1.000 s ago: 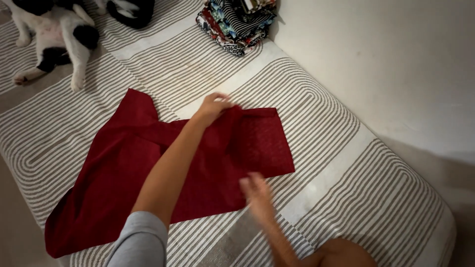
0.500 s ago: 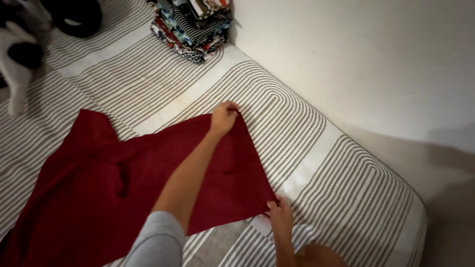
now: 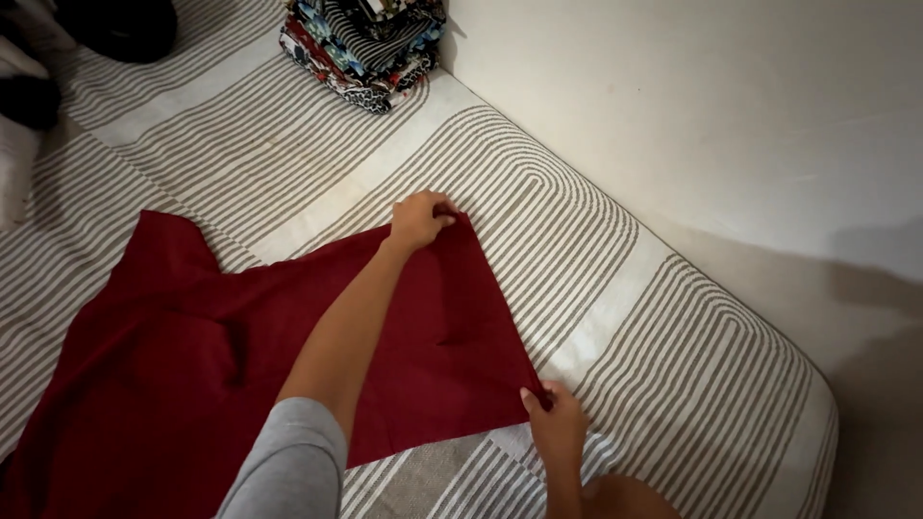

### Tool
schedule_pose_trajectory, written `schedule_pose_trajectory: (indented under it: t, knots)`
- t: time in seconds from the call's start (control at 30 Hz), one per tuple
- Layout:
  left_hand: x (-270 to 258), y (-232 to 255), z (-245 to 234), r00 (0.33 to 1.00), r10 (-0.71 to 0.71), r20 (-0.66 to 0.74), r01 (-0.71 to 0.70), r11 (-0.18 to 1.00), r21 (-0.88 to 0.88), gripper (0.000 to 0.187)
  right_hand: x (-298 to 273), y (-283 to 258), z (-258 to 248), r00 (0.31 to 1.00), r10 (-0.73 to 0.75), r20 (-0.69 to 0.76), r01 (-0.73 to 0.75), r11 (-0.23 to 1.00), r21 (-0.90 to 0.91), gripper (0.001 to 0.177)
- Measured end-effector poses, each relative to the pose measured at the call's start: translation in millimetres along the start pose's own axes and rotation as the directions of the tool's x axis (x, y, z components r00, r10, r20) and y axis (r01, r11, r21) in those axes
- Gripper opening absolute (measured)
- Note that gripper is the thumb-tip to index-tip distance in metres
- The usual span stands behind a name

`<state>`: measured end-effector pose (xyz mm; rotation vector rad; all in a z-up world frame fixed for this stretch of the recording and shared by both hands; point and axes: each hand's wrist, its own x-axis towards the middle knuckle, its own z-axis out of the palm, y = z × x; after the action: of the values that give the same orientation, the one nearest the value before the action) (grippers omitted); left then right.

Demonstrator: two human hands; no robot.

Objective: Fold various pieces of clothing and stack them on a bed.

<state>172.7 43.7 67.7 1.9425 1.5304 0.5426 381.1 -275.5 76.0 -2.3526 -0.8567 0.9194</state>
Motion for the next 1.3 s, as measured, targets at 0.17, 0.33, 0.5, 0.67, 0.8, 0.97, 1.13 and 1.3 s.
schedule_pose_trajectory:
  t: [0.17,0.33,0.5,0.67,0.8,0.97,1.13,1.3]
  knots:
    - [-35,-23,-27,0.964,0.123,-0.236,-0.163,0.974,-0.158,0.035,-6,-9,-12,0.996,-0.086,-0.025,0.083,0.991,-0.101,0.035]
    - [-147,-101,-95,0.848,0.207,-0.488,-0.270,0.961,-0.063,0.034,27,24,1,0.987,-0.156,-0.029,0.153,0.984,-0.093,0.037]
    - [-349,-136,-160,0.783,-0.069,-0.618,0.106,0.994,0.023,0.027,33,40,7,0.922,-0.365,-0.132,0.345,0.927,-0.148,0.029]
    - [-464,-156,-154,0.765,-0.090,-0.637,0.204,0.973,0.107,0.029,-36,-23,15,0.667,-0.696,-0.264,0.636,0.717,-0.284,0.026]
    - [-480,-122,-129,0.775,0.047,-0.631,0.116,0.970,0.214,0.040,-105,-68,58,0.484,-0.869,0.097,0.874,0.475,-0.102,0.028]
    - [-452,-121,-79,0.906,-0.058,-0.419,0.179,0.950,0.257,0.055,-132,-75,131,0.241,-0.890,0.388,0.971,0.216,-0.106,0.048]
    - [-480,-163,-100,0.920,-0.116,-0.375,0.265,0.889,0.374,0.061,-96,-55,122,0.063,-0.853,0.518,0.970,-0.070,-0.232,0.058]
    - [-556,-220,-156,0.844,-0.199,-0.498,0.453,0.762,0.463,0.063,-65,-42,77,0.169,-0.905,0.391,0.851,-0.066,-0.521,0.062]
